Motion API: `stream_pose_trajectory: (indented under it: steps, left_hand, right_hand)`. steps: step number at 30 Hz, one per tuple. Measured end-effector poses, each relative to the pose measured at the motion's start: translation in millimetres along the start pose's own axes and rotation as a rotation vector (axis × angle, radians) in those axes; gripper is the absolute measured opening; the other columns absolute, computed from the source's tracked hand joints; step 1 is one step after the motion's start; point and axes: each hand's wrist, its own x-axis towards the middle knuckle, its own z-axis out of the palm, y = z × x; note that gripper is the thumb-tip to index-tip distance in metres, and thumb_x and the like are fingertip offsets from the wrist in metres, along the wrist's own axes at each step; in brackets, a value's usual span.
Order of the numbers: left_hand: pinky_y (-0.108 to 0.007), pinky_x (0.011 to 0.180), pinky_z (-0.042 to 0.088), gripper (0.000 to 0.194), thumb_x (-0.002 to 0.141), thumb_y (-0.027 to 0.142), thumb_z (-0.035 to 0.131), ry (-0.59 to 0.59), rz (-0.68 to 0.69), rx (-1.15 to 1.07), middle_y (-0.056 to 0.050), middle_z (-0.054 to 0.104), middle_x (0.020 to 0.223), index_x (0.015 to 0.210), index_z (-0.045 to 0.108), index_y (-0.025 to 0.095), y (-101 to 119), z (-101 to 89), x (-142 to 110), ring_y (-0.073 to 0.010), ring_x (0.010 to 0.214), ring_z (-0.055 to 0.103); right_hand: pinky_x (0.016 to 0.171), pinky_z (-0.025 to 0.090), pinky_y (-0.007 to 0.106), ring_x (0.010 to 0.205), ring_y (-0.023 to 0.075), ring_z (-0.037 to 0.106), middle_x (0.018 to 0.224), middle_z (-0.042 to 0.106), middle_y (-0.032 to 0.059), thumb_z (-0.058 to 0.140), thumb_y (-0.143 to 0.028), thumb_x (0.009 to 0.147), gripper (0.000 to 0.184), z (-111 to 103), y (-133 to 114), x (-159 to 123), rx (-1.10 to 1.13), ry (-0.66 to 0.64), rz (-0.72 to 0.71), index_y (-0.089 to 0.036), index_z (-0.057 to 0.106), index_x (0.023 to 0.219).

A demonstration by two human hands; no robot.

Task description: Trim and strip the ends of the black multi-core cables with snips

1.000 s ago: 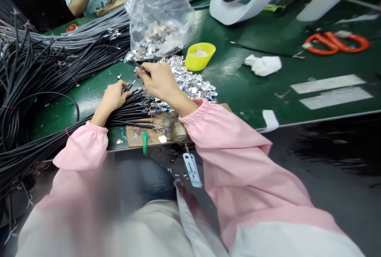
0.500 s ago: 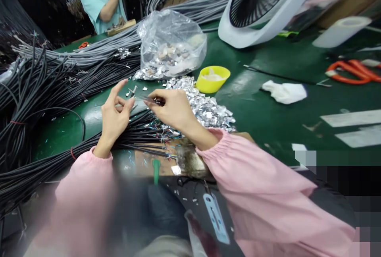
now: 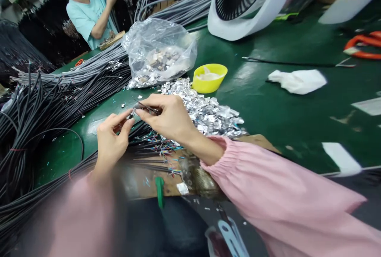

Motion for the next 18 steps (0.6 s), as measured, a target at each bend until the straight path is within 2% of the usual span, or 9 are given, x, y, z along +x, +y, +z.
stream_pose_trajectory:
  steps: [5, 10, 14, 18]
  left_hand:
    - [-0.021, 0.055, 0.041, 0.017, 0.080, 0.019, 0.056, 0.015, -0.061, -0.052, -0.002, 0.065, 0.069, 0.089, 0.071, 0.015, 2.6, -1.0, 0.6, -0.0101, 0.056, 0.053]
    - [-0.023, 0.060, 0.043, 0.022, 0.084, 0.021, 0.050, -0.016, -0.113, -0.068, -0.003, 0.066, 0.070, 0.080, 0.071, 0.016, 7.4, -2.5, -0.3, -0.0123, 0.061, 0.057]
    - [-0.024, 0.062, 0.044, 0.026, 0.085, 0.024, 0.048, -0.043, -0.210, -0.167, -0.004, 0.067, 0.071, 0.076, 0.070, 0.016, 7.3, -1.6, -1.9, -0.0130, 0.062, 0.059]
    - [-0.023, 0.057, 0.043, 0.025, 0.082, 0.027, 0.050, -0.058, -0.286, -0.271, -0.004, 0.066, 0.067, 0.072, 0.069, 0.015, 5.8, -1.2, -1.5, -0.0126, 0.060, 0.059]
  right_hand:
    - [0.044, 0.033, 0.022, 0.049, 0.0092, 0.045, 0.059, 0.057, -0.0001, 0.058, -0.026, 0.076, 0.015, -1.9, -0.1, -1.7, 0.002, 0.028, 0.001, -0.016, 0.068, 0.071]
    - [0.043, 0.033, 0.021, 0.049, 0.0082, 0.045, 0.063, 0.059, 0.0003, 0.057, -0.020, 0.077, 0.012, -3.1, -3.2, -2.7, 0.040, 0.026, -0.089, -0.016, 0.067, 0.072]
    - [0.042, 0.034, 0.020, 0.049, 0.0078, 0.045, 0.063, 0.058, 0.0004, 0.056, -0.017, 0.077, 0.011, -3.1, -4.0, -3.1, 0.066, 0.003, -0.161, -0.015, 0.067, 0.073]
    - [0.044, 0.035, 0.020, 0.051, 0.0084, 0.048, 0.063, 0.059, 0.0006, 0.056, -0.016, 0.077, 0.011, -1.9, -4.2, -3.6, 0.053, -0.008, -0.166, -0.015, 0.067, 0.074]
